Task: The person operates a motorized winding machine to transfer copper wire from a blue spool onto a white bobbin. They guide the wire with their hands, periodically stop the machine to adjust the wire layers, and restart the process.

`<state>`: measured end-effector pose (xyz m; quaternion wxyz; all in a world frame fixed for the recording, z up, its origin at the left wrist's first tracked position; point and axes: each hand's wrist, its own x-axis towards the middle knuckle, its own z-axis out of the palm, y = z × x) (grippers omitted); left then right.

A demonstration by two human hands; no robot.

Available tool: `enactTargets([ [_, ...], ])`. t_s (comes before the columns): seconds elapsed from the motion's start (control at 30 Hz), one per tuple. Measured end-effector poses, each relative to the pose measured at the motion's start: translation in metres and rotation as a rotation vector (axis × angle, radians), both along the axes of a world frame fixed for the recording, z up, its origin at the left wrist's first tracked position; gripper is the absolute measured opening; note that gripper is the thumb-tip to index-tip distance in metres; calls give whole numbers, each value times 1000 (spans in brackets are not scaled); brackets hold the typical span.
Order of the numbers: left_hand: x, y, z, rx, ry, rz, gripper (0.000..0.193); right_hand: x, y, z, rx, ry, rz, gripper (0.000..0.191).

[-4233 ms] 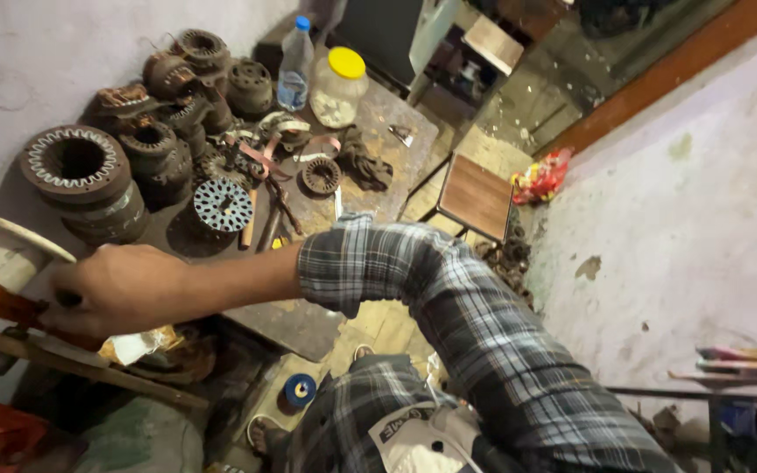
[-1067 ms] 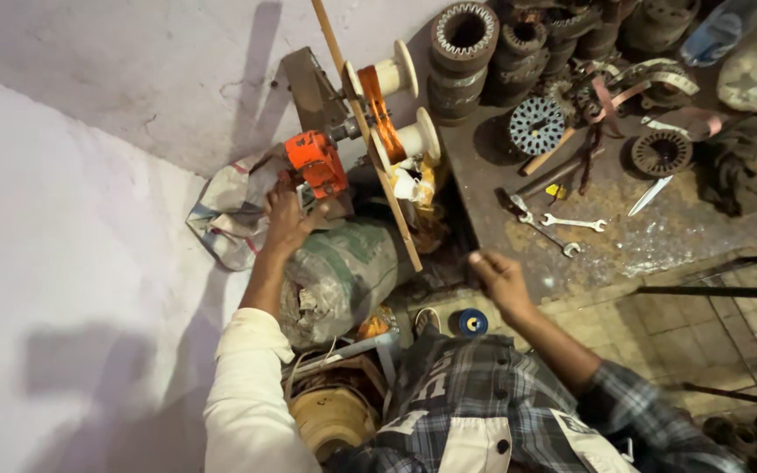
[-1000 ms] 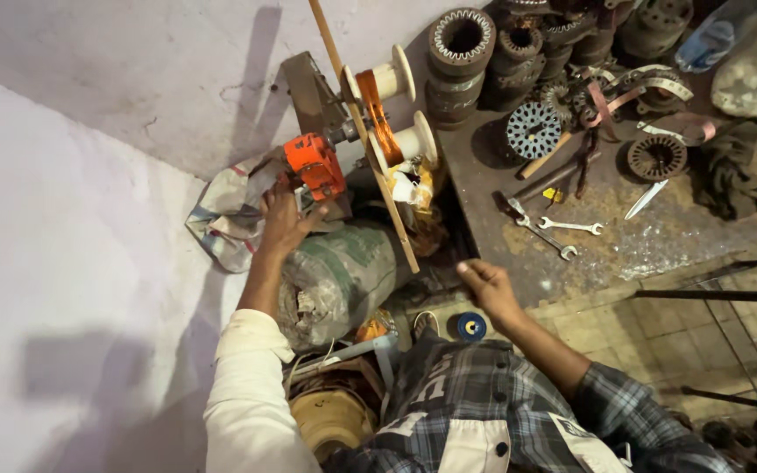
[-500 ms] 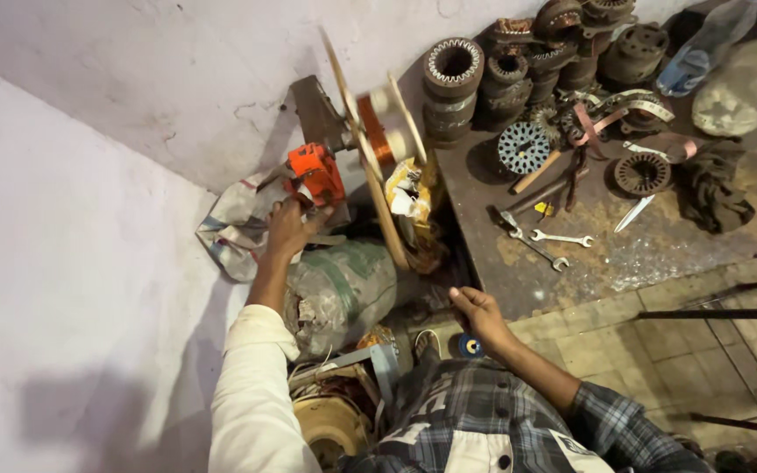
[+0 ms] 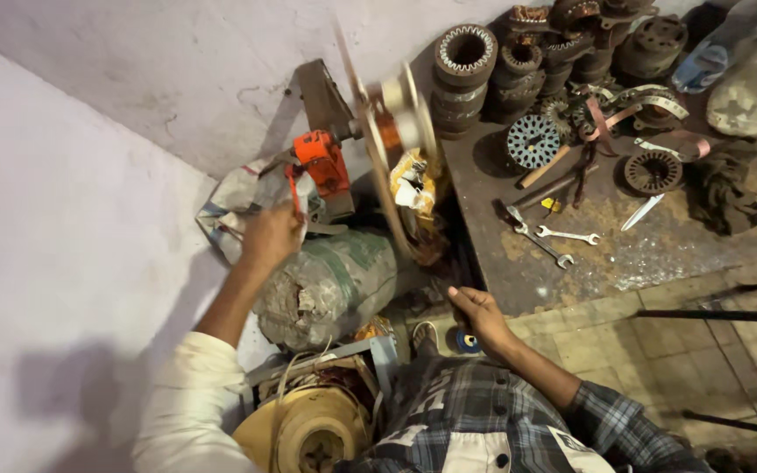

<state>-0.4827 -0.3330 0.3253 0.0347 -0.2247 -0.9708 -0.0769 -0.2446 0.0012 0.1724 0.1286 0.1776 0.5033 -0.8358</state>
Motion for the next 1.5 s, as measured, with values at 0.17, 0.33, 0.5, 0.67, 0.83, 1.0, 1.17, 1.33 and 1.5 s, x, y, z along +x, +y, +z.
enactTargets([
  [0.17, -38, -11, 41, -118, 354, -145, 30, 1, -2, 4, 79, -124, 28, 38],
  [0.33, -97, -12, 67, -188, 502, -199, 18, 5, -1, 1, -19, -59, 10, 41],
  [0.5, -153, -2, 52, -92, 619, -152, 14, 11, 2, -1, 13, -60, 13, 41],
  [0.67, -179, 24, 14, -87, 592, 85, 51, 18, 5, 5, 21, -107, 53, 38],
  [0.83, -172, 43, -24, 6, 393, 292, 79, 21, 7, 9, 18, -98, 126, 39],
  [1.0, -127, 33, -81, 142, 160, 278, 62, 22, 7, 6, 26, -33, 121, 40],
  [1.17, -74, 17, -106, -177, -70, 191, 37, 22, 7, 7, 43, -70, 115, 41],
  [1.33, -20, 8, -57, -107, -107, 78, 85, 22, 6, 14, 6, -25, 129, 41],
  [1.5, 1, 9, 23, -154, -138, 124, 113, 24, 6, 19, 11, -32, 117, 39],
])
